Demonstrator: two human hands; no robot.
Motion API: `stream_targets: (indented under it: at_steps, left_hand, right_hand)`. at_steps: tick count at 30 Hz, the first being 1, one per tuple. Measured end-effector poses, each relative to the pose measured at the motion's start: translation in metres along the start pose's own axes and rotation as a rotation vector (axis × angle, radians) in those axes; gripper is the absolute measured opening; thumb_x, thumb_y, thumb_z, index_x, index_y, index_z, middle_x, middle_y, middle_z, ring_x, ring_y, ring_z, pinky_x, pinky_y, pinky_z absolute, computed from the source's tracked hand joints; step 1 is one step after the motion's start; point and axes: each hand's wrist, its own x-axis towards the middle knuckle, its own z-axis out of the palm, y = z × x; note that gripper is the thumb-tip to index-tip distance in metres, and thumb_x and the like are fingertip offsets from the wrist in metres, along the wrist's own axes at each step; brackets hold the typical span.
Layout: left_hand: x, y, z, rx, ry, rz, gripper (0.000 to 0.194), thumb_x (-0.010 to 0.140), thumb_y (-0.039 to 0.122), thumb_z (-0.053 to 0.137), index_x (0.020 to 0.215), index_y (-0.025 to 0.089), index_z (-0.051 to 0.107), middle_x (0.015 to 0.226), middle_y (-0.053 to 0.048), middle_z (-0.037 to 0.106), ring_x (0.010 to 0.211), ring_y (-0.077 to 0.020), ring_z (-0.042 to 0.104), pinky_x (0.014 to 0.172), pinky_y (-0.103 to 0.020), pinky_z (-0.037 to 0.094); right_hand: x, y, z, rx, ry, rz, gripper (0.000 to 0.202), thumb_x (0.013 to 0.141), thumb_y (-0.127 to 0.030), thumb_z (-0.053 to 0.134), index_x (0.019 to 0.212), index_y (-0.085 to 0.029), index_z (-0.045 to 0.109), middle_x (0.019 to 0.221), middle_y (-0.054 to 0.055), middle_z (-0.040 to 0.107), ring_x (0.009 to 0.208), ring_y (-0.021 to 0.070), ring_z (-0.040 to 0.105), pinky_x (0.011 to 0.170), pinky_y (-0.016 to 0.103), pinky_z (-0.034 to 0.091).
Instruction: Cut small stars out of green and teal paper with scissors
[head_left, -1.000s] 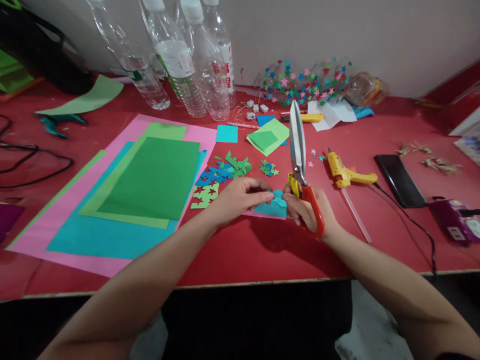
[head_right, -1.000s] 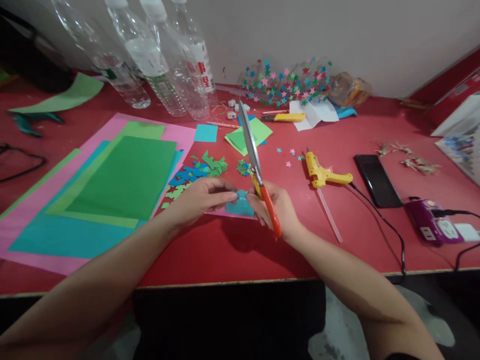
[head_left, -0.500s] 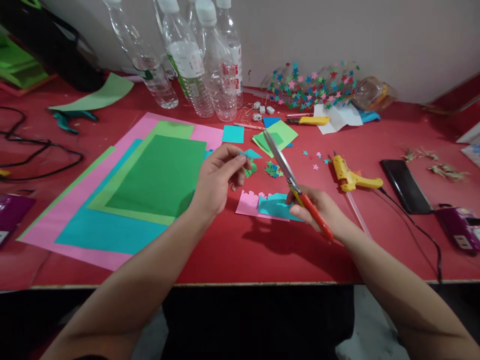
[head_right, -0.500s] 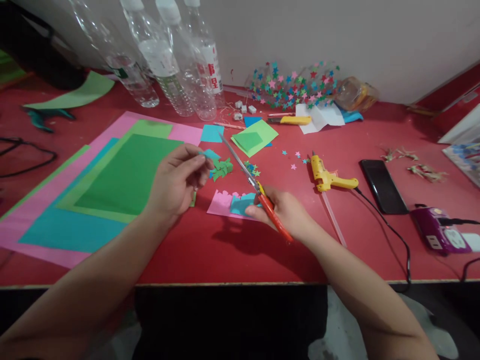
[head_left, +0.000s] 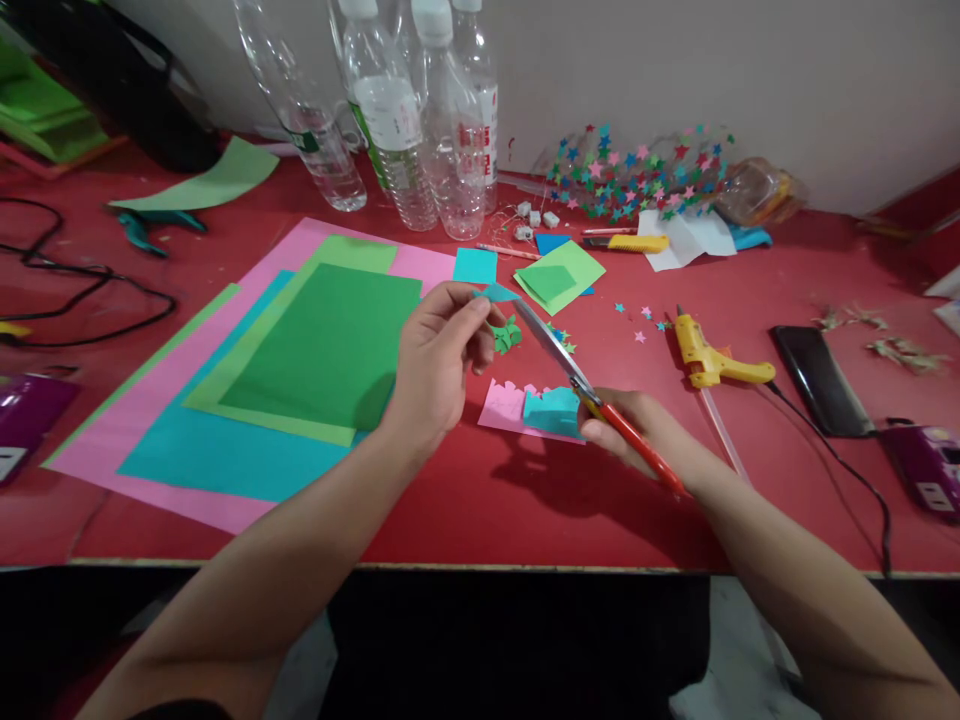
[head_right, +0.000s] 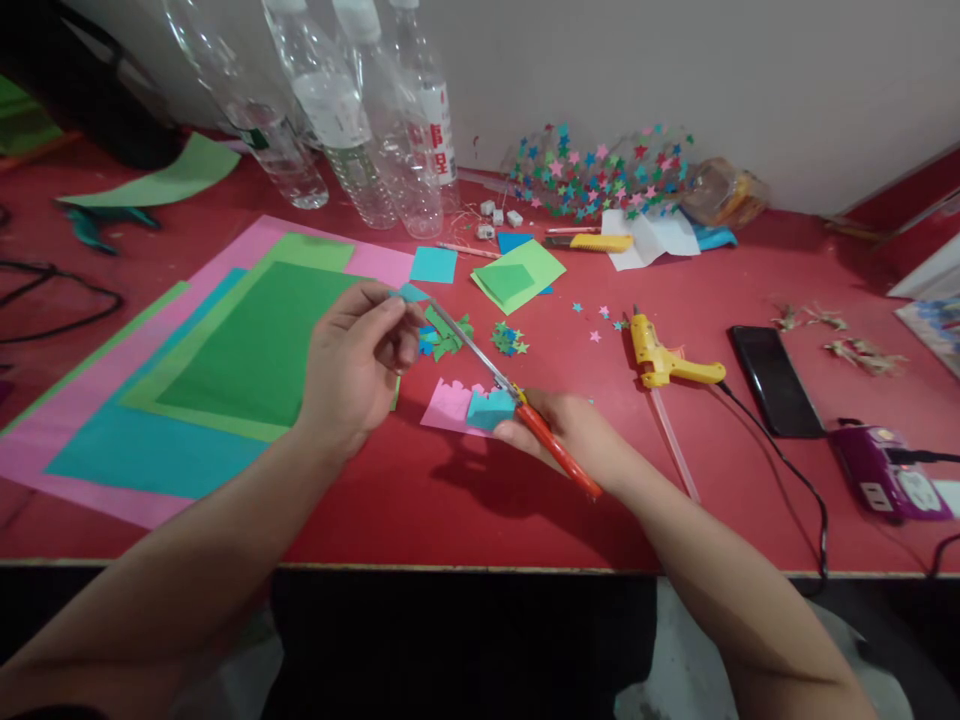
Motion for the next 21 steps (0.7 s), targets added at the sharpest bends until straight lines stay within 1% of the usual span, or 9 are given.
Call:
stream_targets:
  at_steps: [4, 8, 14, 21]
  left_hand:
    - [0.0016, -0.0005, -0.0005, -0.025, 0.028, -0.026, 0.009, 0.081, 0.018, 0.057, 0.073, 0.019, 0.054, 0.068, 0.003, 0.062, 0.044, -0.0028, 0.046, 0.039, -0.017, 0.032]
    - [-0.0008, -0.0017, 0.0017, -0.007, -0.001, -0.043, 0.009, 0.081, 0.019, 0.058, 0.074, 0.019, 0.055, 0.067, 0.003, 0.062, 0.044, -0.0029, 0.048, 0.039, -0.016, 0.034]
    - [-0.0069, -0.0045, 0.0064, 0.07, -0.076, -0.055, 0.009, 0.08, 0.023, 0.06, 0.075, 0.018, 0.055, 0.067, 0.003, 0.064, 0.043, -0.0029, 0.048, 0.039, -0.016, 0.036]
    - [-0.0072, -0.0053, 0.0069, 0.077, -0.088, -0.05, 0.01, 0.08, 0.023, 0.06, 0.074, 0.017, 0.054, 0.065, 0.004, 0.063, 0.043, -0.0022, 0.048, 0.039, -0.015, 0.037]
  right_hand:
    - [-0.0002, -0.001, -0.0006, -0.017, 0.012, 0.019, 0.051, 0.082, -0.07, 0.045, 0.071, -0.02, 0.043, 0.063, -0.003, 0.038, 0.058, 0.0114, 0.033, 0.053, 0.025, 0.029]
    - [0.0001, -0.0014, -0.0004, -0.048, -0.002, 0.038, 0.049, 0.082, -0.067, 0.049, 0.072, -0.019, 0.044, 0.065, -0.002, 0.04, 0.06, 0.0119, 0.034, 0.056, 0.025, 0.031]
    - [0.0005, -0.0029, 0.0016, -0.004, 0.004, -0.014, 0.047, 0.084, -0.064, 0.047, 0.07, -0.02, 0.041, 0.063, -0.003, 0.037, 0.058, 0.0111, 0.033, 0.053, 0.024, 0.028]
    - [0.0004, -0.0039, 0.0021, 0.062, -0.003, -0.041, 0.045, 0.086, -0.06, 0.049, 0.068, -0.02, 0.039, 0.06, -0.004, 0.038, 0.054, 0.0099, 0.034, 0.05, 0.023, 0.027]
